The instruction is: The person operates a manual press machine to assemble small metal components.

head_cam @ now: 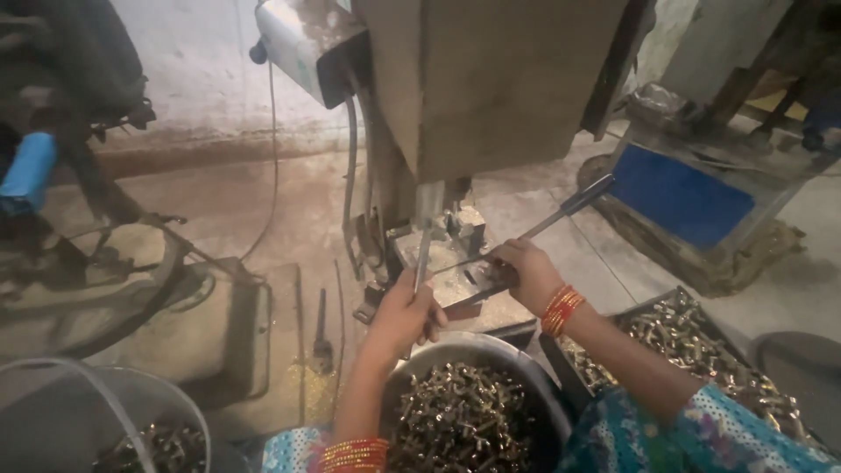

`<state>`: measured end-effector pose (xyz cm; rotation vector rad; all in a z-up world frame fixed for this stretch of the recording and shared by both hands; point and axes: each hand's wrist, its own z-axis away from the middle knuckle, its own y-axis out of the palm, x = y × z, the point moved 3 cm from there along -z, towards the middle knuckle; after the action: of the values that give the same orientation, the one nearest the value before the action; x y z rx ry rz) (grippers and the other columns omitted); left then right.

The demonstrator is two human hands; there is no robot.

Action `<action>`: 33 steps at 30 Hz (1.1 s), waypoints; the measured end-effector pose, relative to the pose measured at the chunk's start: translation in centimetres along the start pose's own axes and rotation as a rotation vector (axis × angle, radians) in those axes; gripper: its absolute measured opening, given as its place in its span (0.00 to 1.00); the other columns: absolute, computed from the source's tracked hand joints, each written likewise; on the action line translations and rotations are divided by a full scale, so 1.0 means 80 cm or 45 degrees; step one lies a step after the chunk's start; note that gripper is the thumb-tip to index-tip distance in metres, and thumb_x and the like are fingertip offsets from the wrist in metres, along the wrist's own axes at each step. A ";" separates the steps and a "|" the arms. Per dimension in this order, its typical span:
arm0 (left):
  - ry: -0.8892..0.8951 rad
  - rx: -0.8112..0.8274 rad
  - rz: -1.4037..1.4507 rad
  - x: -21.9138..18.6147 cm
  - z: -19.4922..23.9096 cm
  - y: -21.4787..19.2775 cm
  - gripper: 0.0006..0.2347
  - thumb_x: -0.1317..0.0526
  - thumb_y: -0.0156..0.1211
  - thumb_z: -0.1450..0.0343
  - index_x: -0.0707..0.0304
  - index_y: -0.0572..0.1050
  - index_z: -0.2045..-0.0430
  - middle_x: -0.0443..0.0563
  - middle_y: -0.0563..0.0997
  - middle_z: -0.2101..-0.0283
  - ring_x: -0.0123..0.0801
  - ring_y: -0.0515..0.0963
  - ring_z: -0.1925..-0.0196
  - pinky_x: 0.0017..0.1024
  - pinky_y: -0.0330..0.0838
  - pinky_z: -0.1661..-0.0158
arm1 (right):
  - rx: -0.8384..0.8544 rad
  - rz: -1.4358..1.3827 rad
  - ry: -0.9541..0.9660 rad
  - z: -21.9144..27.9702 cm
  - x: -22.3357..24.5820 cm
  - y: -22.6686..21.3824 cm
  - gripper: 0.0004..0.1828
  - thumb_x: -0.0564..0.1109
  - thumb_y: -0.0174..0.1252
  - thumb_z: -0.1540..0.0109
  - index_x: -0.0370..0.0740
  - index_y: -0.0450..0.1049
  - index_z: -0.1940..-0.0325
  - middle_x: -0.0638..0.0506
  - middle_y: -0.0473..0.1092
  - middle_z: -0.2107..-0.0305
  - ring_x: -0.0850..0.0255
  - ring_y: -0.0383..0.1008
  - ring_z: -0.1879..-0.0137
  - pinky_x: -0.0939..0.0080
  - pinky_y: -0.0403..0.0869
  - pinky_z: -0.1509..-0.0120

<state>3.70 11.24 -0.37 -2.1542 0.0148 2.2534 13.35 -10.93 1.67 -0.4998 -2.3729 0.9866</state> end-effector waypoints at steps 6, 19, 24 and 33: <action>0.011 -0.003 -0.144 0.000 -0.005 -0.019 0.11 0.59 0.46 0.23 0.66 0.67 0.52 0.51 0.81 0.78 0.27 0.74 0.85 0.25 0.66 0.83 | -0.038 -0.064 0.136 -0.006 0.025 0.006 0.18 0.29 0.60 0.54 0.38 0.75 0.61 0.43 0.74 0.67 0.43 0.75 0.57 0.49 0.74 0.55; -0.132 -0.068 0.237 0.060 -0.021 0.060 0.17 0.53 0.47 0.18 0.73 0.72 0.63 0.47 0.78 0.79 0.26 0.75 0.83 0.23 0.63 0.84 | -0.424 0.078 0.052 -0.058 0.037 0.024 0.20 0.33 0.60 0.50 0.38 0.71 0.54 0.40 0.66 0.57 0.39 0.67 0.48 0.42 0.69 0.46; -0.063 -0.330 0.669 0.010 0.004 0.118 0.09 0.53 0.47 0.22 0.58 0.66 0.62 0.49 0.73 0.81 0.27 0.69 0.86 0.24 0.58 0.86 | -0.616 0.404 -0.039 -0.073 -0.035 -0.025 0.25 0.41 0.65 0.44 0.34 0.69 0.45 0.34 0.66 0.49 0.36 0.66 0.43 0.38 0.66 0.40; -0.055 -0.391 0.860 0.071 -0.020 0.132 0.17 0.55 0.41 0.18 0.77 0.66 0.66 0.50 0.74 0.83 0.27 0.64 0.90 0.25 0.55 0.88 | -0.235 0.560 0.781 -0.052 -0.333 -0.068 0.15 0.43 0.56 0.38 0.36 0.79 0.49 0.30 0.75 0.55 0.31 0.73 0.50 0.37 0.72 0.44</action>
<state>4.77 0.68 -6.24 -2.5428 0.5003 2.8010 36.32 -25.93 -0.37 -1.2367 -1.8314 0.6518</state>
